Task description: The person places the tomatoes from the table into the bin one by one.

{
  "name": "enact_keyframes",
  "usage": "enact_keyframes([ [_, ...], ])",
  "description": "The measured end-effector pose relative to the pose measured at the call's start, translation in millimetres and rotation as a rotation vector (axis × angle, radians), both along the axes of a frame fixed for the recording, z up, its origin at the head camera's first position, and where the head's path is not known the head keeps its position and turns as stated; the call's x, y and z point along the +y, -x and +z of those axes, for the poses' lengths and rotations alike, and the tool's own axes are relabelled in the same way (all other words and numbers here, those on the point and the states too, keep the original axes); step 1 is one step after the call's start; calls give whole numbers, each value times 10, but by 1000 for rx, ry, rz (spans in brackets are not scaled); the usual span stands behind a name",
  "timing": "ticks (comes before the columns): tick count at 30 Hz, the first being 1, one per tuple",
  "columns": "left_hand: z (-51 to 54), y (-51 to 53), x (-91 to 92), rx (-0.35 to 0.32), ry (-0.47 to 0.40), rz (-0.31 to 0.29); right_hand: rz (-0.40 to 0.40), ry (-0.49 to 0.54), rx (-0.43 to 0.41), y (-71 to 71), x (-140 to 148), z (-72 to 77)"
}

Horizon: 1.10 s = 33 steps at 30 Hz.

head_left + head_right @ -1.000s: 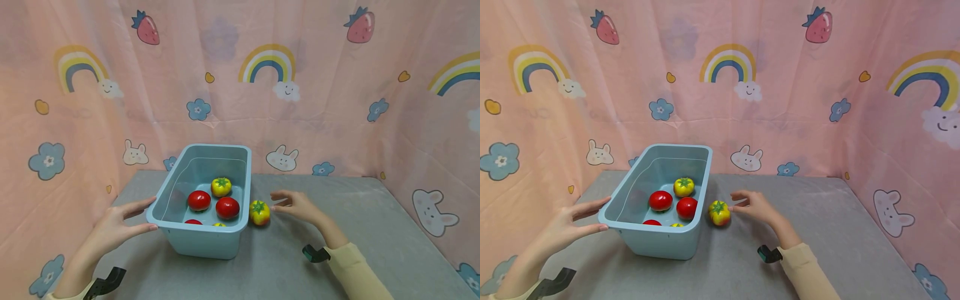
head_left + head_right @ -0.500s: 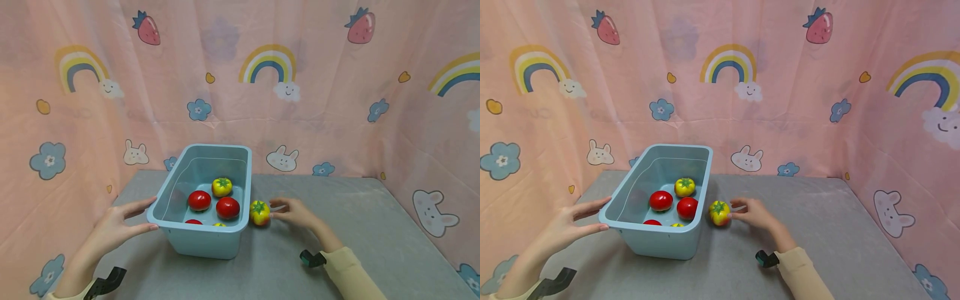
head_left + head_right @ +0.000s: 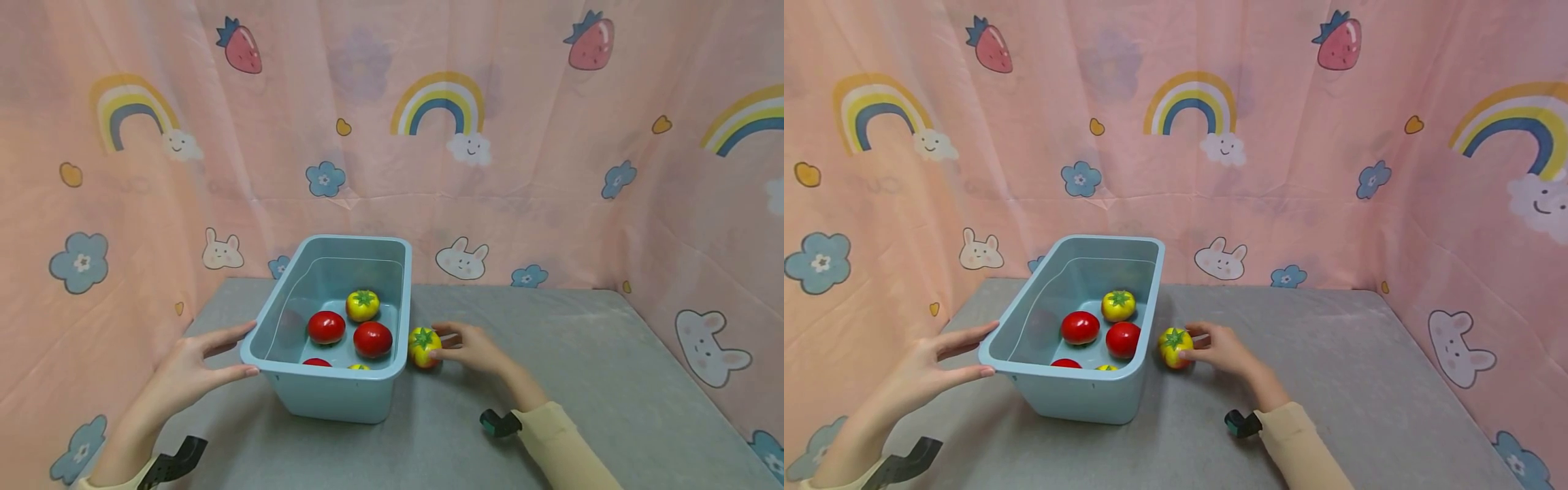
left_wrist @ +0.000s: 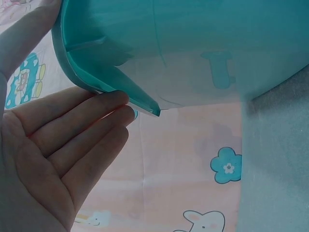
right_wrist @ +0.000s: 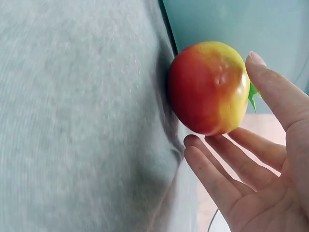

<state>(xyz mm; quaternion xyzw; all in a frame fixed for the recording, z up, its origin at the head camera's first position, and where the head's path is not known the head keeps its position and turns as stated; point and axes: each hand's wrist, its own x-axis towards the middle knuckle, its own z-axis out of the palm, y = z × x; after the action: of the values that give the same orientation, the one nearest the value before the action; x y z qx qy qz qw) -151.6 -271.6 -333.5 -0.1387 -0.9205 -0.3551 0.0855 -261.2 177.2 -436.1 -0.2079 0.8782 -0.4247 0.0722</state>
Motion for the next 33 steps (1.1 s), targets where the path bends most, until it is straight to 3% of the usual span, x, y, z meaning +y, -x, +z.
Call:
enact_keyframes([
  [33, 8, 15, -14, 34, 32, -7, 3, -6, -33, 13, -175, -35],
])
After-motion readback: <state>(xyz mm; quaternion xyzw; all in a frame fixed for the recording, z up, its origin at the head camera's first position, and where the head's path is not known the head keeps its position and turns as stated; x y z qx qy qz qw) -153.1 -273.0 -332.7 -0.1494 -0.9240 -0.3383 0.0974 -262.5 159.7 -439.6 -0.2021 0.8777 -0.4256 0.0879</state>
